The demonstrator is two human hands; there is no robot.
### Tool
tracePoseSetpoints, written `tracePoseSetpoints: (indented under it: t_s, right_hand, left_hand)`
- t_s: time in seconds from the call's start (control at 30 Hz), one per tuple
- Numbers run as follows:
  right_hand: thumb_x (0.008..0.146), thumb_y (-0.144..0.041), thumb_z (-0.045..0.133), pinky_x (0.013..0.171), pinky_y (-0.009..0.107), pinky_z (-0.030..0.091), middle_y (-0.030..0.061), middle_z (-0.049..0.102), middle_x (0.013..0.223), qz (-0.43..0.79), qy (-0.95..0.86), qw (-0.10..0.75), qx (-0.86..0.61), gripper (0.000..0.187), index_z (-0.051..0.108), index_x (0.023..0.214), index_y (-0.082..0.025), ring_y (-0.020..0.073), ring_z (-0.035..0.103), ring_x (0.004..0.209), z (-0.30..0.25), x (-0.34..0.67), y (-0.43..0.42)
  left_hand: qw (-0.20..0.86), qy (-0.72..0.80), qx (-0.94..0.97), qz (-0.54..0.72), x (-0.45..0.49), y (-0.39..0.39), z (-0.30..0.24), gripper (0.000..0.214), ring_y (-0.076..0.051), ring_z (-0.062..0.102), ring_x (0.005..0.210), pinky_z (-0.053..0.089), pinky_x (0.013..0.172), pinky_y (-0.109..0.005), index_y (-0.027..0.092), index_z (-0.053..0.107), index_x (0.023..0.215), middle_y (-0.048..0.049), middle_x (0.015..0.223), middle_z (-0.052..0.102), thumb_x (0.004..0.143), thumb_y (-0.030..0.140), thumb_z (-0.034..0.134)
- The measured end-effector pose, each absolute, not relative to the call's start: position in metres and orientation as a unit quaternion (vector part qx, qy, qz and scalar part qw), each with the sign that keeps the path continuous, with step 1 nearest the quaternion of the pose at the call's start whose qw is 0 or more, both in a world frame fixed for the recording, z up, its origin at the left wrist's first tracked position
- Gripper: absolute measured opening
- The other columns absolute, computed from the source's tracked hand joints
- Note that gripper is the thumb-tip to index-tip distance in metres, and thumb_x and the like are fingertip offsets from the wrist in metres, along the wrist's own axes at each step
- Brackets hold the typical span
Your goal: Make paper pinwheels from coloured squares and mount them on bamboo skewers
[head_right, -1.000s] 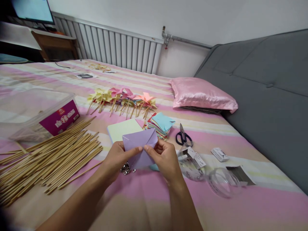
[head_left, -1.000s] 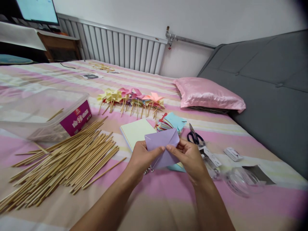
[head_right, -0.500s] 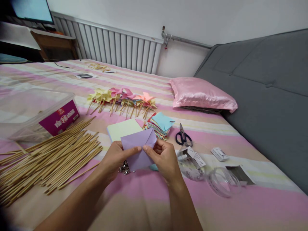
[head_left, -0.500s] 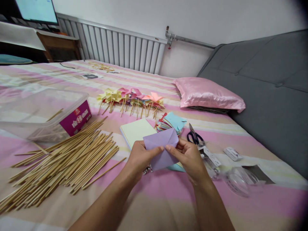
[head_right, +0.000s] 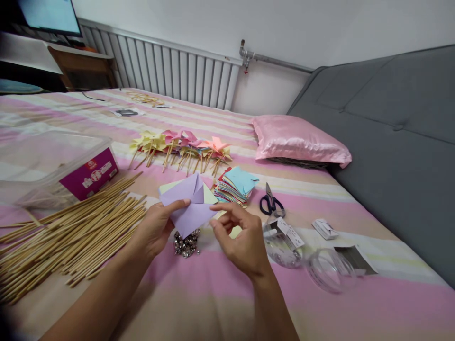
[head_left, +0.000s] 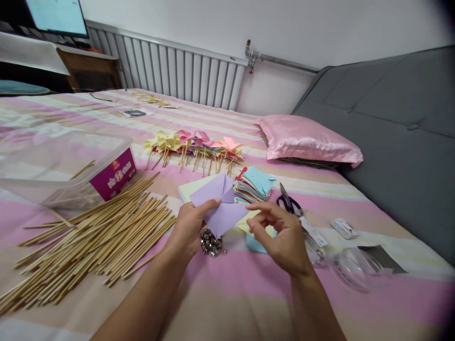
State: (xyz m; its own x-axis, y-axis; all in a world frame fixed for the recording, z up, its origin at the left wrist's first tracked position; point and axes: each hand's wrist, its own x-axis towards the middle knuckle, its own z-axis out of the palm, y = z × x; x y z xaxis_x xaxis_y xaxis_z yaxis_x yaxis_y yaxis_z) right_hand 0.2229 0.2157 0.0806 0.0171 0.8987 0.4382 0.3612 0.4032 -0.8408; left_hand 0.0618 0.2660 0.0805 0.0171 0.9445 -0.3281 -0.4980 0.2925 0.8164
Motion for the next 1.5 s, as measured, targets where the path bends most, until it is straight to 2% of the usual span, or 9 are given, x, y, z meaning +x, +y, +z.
tracePoseSetpoints:
  t_s: [0.1,0.23,0.5,0.73,0.9,1.13,1.5]
  right_hand:
    - [0.077,-0.011,0.059,0.059,0.024,0.052,-0.0013,0.070,0.070,0.315,-0.705,0.441,-0.457,0.032,0.063,0.106,-0.022,0.0112,0.063,0.058,0.080,0.219,0.215]
    - [0.079,-0.010,0.056,0.065,0.024,0.054,0.0011,0.073,0.086,0.335,-0.715,0.417,-0.450,0.034,0.065,0.109,-0.024,0.0132,0.068,0.072,0.076,0.215,0.216]
    - [0.076,-0.015,0.065,0.061,0.023,0.053,0.0014,0.075,0.086,0.314,-0.698,0.448,-0.461,0.020,0.073,0.092,-0.023,0.0128,0.067,0.067,0.072,0.216,0.220]
    - [0.073,-0.025,0.070,0.060,0.025,0.055,0.0004,0.075,0.077,0.357,-0.658,0.484,-0.453,0.011,0.074,0.083,-0.024,0.0149,0.068,0.066,0.077,0.214,0.219]
    - [0.070,-0.030,0.073,0.058,0.026,0.056,0.0004,0.074,0.070,0.373,-0.630,0.498,-0.465,0.010,0.074,0.078,-0.024,0.0157,0.068,0.062,0.080,0.213,0.218]
    - [0.072,-0.029,0.071,0.060,0.025,0.055,0.0000,0.071,0.066,0.392,-0.610,0.514,-0.458,0.008,0.074,0.074,-0.022,0.0136,0.066,0.061,0.080,0.213,0.219]
    - [0.075,-0.033,0.068,0.058,0.025,0.052,0.0000,0.068,0.065,0.365,-0.557,0.550,-0.505,0.014,0.069,0.070,-0.020,0.0136,0.063,0.060,0.077,0.207,0.220]
  left_hand:
    - [0.678,0.438,0.231,0.543,0.059,0.269,0.080,0.025,-0.011,0.061,0.055,0.047,0.049,-0.018,0.008,0.067,0.078,-0.0037,0.069,0.070,0.056,0.014,0.077]
    - [0.701,0.425,0.205,0.535,0.060,0.269,0.082,0.017,-0.012,0.062,0.055,0.049,0.048,-0.018,0.008,0.067,0.074,-0.0040,0.067,0.070,0.058,0.008,0.073]
    - [0.732,0.392,0.220,0.512,0.065,0.260,0.085,0.017,-0.016,0.065,0.061,0.053,0.053,-0.022,0.007,0.067,0.082,-0.0076,0.072,0.072,0.065,0.007,0.068]
    - [0.735,0.383,0.248,0.501,0.068,0.257,0.084,0.022,-0.018,0.065,0.063,0.052,0.057,-0.024,0.007,0.068,0.085,-0.0086,0.075,0.072,0.065,0.011,0.070]
    - [0.734,0.363,0.264,0.509,0.070,0.255,0.084,0.023,-0.018,0.066,0.066,0.051,0.063,-0.025,0.009,0.068,0.085,-0.0078,0.077,0.073,0.063,0.015,0.073]
    - [0.734,0.367,0.258,0.510,0.070,0.253,0.085,0.019,-0.013,0.061,0.061,0.048,0.058,-0.022,0.011,0.068,0.080,-0.0036,0.073,0.070,0.062,0.017,0.073]
    - [0.667,0.372,0.317,0.562,0.077,0.249,0.083,0.019,-0.014,0.061,0.066,0.046,0.064,-0.023,0.012,0.070,0.077,-0.0036,0.076,0.071,0.061,0.020,0.074]
